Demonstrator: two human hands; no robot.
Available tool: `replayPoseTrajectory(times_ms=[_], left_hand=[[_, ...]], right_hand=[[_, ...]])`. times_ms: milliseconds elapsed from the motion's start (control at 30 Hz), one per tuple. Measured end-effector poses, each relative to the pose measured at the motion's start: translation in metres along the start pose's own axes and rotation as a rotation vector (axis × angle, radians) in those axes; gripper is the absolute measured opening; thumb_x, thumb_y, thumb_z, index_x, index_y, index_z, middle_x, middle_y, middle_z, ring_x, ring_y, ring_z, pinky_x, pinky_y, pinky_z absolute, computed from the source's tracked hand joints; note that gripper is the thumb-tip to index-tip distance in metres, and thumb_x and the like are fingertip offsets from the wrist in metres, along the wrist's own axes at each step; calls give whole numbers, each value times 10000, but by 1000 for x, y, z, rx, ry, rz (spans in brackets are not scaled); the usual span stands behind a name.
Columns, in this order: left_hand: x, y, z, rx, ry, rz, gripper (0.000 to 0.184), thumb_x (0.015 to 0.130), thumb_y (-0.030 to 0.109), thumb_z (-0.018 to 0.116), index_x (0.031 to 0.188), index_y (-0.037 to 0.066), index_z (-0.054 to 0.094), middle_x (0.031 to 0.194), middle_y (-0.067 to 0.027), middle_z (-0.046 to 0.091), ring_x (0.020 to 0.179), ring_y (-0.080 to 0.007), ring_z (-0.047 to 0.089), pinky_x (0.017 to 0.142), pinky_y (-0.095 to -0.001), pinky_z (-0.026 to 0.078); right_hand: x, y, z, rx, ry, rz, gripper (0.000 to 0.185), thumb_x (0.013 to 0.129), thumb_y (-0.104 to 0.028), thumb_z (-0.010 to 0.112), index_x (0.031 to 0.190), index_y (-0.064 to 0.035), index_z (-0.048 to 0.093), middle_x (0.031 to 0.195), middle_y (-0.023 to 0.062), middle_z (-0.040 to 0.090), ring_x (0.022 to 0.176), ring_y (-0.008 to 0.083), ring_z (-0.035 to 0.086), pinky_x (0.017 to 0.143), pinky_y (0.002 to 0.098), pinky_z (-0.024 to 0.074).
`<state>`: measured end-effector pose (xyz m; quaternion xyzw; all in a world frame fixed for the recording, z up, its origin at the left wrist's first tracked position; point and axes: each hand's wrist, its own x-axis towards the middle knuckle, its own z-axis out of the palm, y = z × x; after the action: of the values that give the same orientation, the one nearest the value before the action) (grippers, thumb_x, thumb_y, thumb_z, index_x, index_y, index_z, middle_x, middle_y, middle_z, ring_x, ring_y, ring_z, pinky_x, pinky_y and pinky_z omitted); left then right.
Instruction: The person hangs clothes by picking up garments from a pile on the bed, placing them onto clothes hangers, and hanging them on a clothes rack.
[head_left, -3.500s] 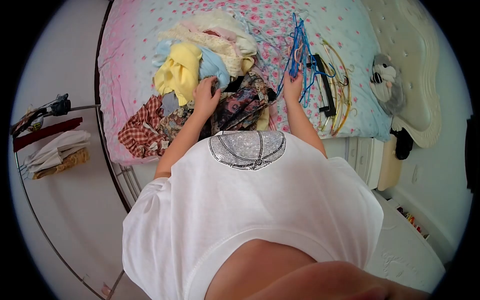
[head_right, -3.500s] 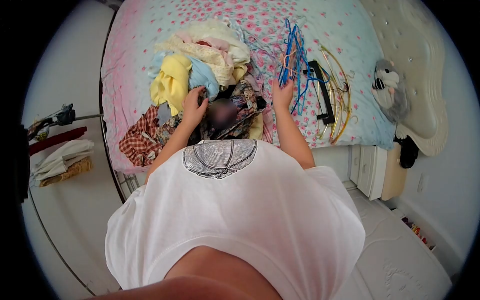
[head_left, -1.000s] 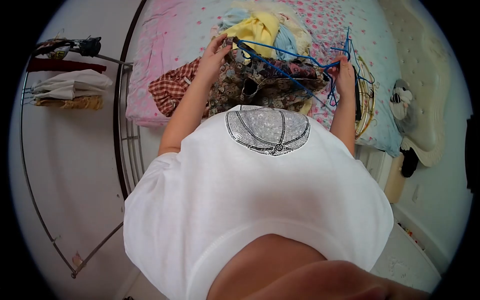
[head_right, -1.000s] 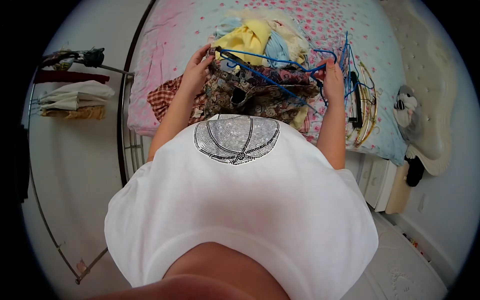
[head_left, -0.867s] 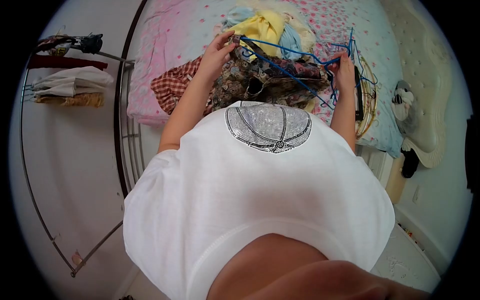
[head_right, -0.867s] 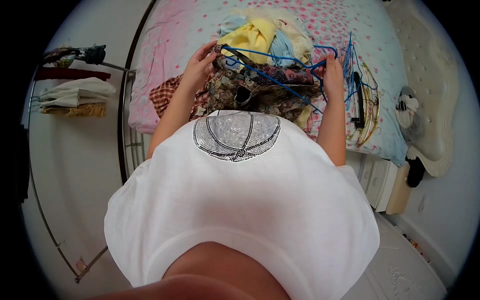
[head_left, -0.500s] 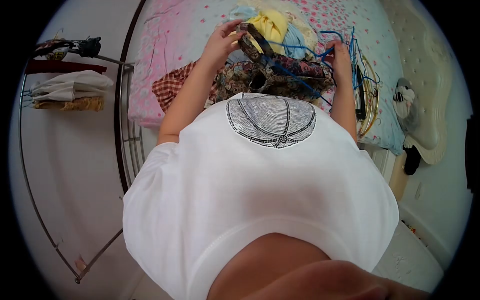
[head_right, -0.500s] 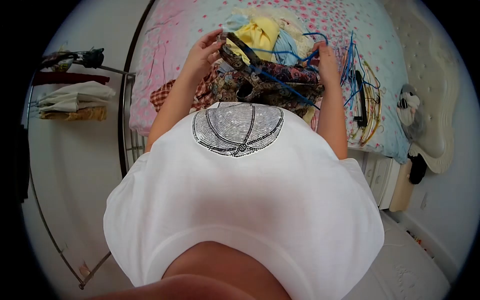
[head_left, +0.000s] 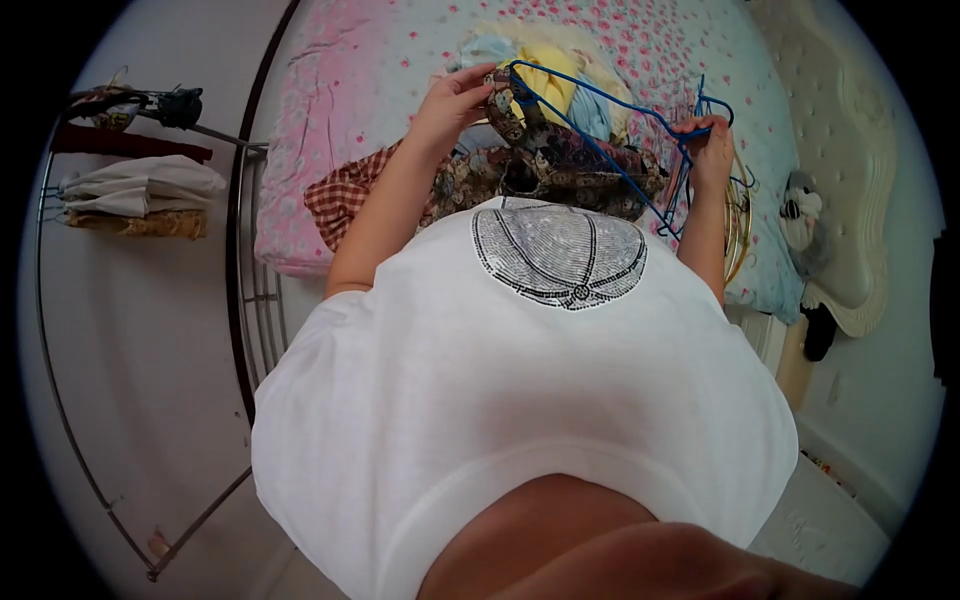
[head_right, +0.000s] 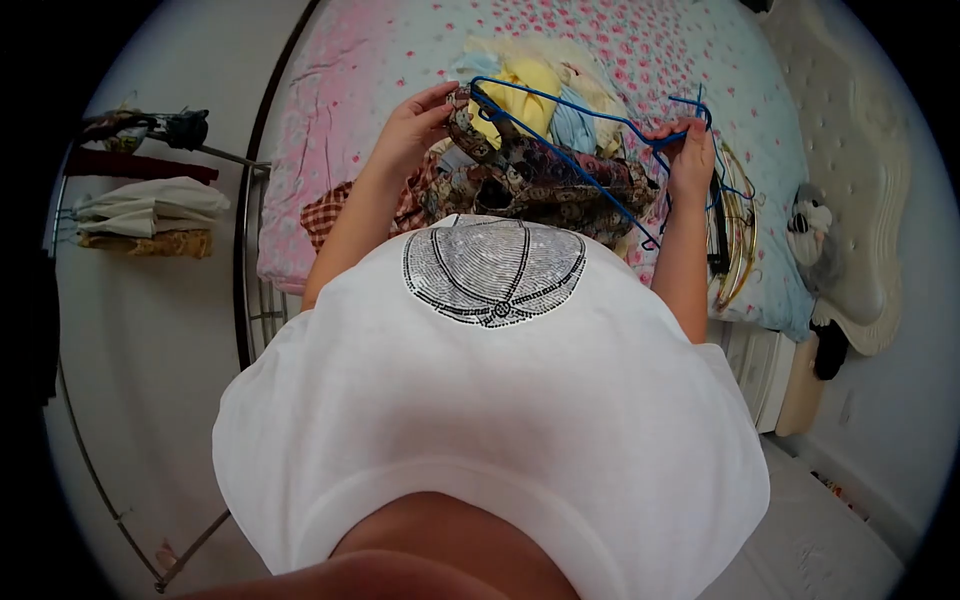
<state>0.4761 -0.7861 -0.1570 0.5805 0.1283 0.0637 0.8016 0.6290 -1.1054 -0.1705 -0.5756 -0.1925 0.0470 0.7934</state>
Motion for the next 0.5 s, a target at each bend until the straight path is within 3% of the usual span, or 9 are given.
replayPoseTrajectory(times_ms=[133,500], left_hand=[[3,-3,-1,30,48,50,349,859,116,509,1204,71,475,1018,-7,574,860,-74,552,693,-222,459],[-9,6,8,99,-87,26,275,843,145,546,1103,57,552,917,8,608,853,-78,565,725,-246,460]], right_hand=[[4,-3,1,-23,47,-118,377,913,-397,363,837,-31,414,742,107,522,695,239,588,611,351,485],[5,-11,26,30,-25,-106,387,907,-400,376,823,-24,421,724,110,505,678,228,559,681,381,472]])
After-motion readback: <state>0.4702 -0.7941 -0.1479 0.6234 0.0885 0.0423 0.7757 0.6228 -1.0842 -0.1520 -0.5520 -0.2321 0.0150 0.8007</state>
